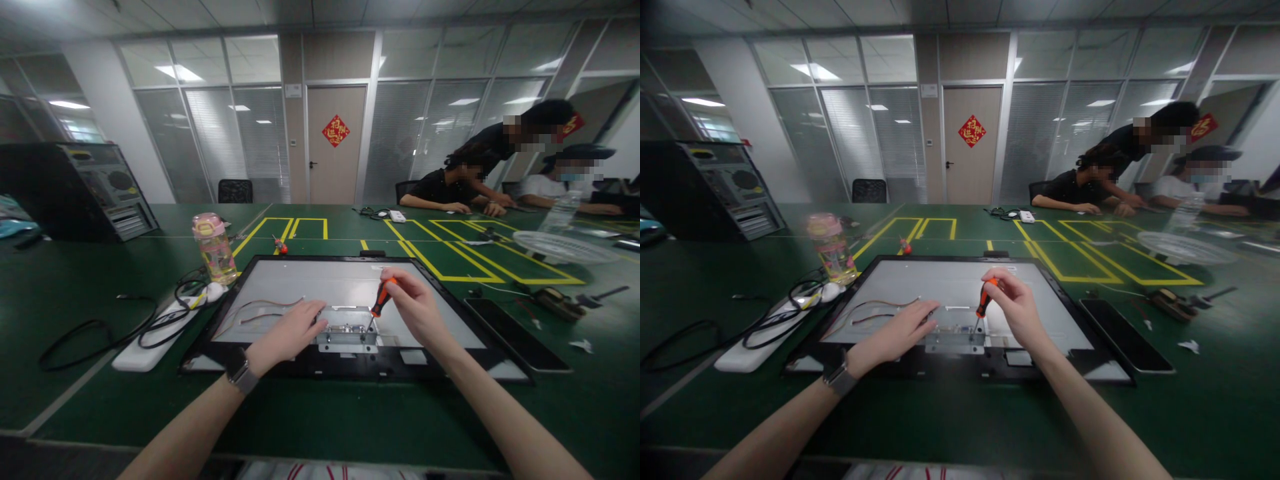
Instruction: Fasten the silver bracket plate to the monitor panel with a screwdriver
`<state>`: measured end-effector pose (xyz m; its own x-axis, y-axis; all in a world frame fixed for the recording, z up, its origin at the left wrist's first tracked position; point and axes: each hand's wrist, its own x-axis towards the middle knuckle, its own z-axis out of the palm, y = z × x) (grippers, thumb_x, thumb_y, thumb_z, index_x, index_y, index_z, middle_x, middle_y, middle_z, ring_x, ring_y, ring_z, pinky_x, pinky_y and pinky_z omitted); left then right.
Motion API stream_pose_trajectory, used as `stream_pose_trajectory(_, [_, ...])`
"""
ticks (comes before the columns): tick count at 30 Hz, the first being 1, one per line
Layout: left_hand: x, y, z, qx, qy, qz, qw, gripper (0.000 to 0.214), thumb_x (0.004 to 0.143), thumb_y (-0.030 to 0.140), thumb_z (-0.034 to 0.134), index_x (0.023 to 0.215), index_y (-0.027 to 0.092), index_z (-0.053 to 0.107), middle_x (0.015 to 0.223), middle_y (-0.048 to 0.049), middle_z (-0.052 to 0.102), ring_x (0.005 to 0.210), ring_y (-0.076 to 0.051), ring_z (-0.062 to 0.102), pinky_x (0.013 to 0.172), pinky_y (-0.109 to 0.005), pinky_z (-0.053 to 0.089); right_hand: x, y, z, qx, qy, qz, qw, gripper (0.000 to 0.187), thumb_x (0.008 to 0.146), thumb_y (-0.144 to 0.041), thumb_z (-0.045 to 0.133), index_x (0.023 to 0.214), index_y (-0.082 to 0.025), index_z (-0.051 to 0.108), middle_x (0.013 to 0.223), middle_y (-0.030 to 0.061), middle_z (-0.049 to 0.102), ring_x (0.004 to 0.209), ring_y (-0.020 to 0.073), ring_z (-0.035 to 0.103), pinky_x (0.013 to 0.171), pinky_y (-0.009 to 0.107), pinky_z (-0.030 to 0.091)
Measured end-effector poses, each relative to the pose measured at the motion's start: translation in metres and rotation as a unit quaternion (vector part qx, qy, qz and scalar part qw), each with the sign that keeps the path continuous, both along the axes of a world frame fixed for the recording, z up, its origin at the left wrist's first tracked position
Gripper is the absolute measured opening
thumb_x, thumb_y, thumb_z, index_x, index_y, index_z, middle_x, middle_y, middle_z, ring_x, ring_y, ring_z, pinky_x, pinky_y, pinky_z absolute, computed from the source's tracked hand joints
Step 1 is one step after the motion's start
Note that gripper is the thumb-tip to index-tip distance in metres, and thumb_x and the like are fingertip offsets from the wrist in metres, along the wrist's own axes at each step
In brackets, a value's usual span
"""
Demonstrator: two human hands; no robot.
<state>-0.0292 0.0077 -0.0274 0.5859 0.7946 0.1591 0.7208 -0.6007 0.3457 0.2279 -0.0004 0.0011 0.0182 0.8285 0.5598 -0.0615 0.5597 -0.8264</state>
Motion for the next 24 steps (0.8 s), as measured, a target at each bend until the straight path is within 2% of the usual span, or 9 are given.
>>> stream_pose_trajectory(2, [0.0004, -0.0013, 0.0017, -0.005, 0.003, 0.002, 1.000, 0.041, 0.101, 0.038, 0.038, 0.136, 0.018, 0.045, 0.142, -0.0111, 0.051, 0.131, -0.022, 0.046, 0.115, -0.040, 0.026, 0.0016, 0.0005, 0.0007, -0.011, 0.002, -0.003, 1.000, 0.020, 0.080, -0.045, 0.070, 0.089, -0.027, 0.072, 0.086, 0.0027, 0.066, 0.080, 0.0200, 0.062, 0.074, 0.035, 0.052])
stream_pose_trajectory(5, [0.0008, -0.0024, 0.0032, -0.012, 0.006, 0.004, 1.000, 0.041, 0.102, 0.038, 0.038, 0.136, 0.017, 0.045, 0.142, -0.0116, 0.050, 0.131, -0.022, 0.046, 0.115, -0.040, 0.027, 0.0016, -0.0003, 0.0030, -0.021, 0.017, 0.036, 0.999, 0.021, 0.084, -0.044, 0.067, 0.096, -0.028, 0.073, 0.089, 0.0033, 0.069, 0.087, 0.0206, 0.064, 0.081, 0.036, 0.051])
stream_pose_trajectory(11, [0.0007, -0.0003, 0.0005, -0.009, 0.004, 0.004, 1.000, 0.042, 0.101, 0.039, 0.038, 0.136, 0.015, 0.046, 0.142, -0.0122, 0.050, 0.131, -0.023, 0.046, 0.116, -0.040, 0.025, -0.0008, -0.0015, 0.0046, -0.048, 0.085, 0.087, 0.991, 0.018, 0.074, -0.044, 0.078, 0.082, -0.028, 0.076, 0.091, 0.0016, 0.068, 0.081, 0.0170, 0.063, 0.077, 0.031, 0.050])
stream_pose_trajectory(17, [0.0009, 0.0016, -0.0017, -0.007, 0.008, 0.000, 1.000, 0.043, 0.102, 0.038, 0.037, 0.137, 0.015, 0.045, 0.143, -0.0118, 0.049, 0.132, -0.022, 0.045, 0.116, -0.039, 0.025, -0.0004, -0.0023, 0.0071, -0.090, 0.102, 0.136, 0.981, 0.020, 0.078, -0.042, 0.074, 0.092, -0.028, 0.074, 0.087, 0.0023, 0.070, 0.084, 0.0187, 0.064, 0.082, 0.035, 0.049])
stream_pose_trajectory(20, [0.0001, 0.0027, -0.0033, 0.002, 0.001, -0.004, 1.000, 0.042, 0.102, 0.039, 0.037, 0.136, 0.016, 0.045, 0.142, -0.0109, 0.050, 0.131, -0.022, 0.046, 0.116, -0.040, 0.025, -0.0011, -0.0019, 0.0073, -0.085, 0.106, 0.137, 0.981, 0.017, 0.080, -0.042, 0.072, 0.087, -0.027, 0.074, 0.090, 0.0030, 0.069, 0.086, 0.0193, 0.062, 0.085, 0.036, 0.048])
stream_pose_trajectory(24, [-0.0016, 0.0040, -0.0062, 0.010, -0.003, -0.005, 1.000, 0.041, 0.102, 0.040, 0.036, 0.135, 0.019, 0.045, 0.141, -0.0092, 0.051, 0.130, -0.021, 0.047, 0.116, -0.039, 0.025, 0.0012, 0.0007, 0.0041, -0.084, 0.107, 0.119, 0.984, 0.014, 0.075, -0.040, 0.077, 0.081, -0.028, 0.073, 0.094, 0.0006, 0.066, 0.084, 0.0168, 0.061, 0.088, 0.035, 0.047])
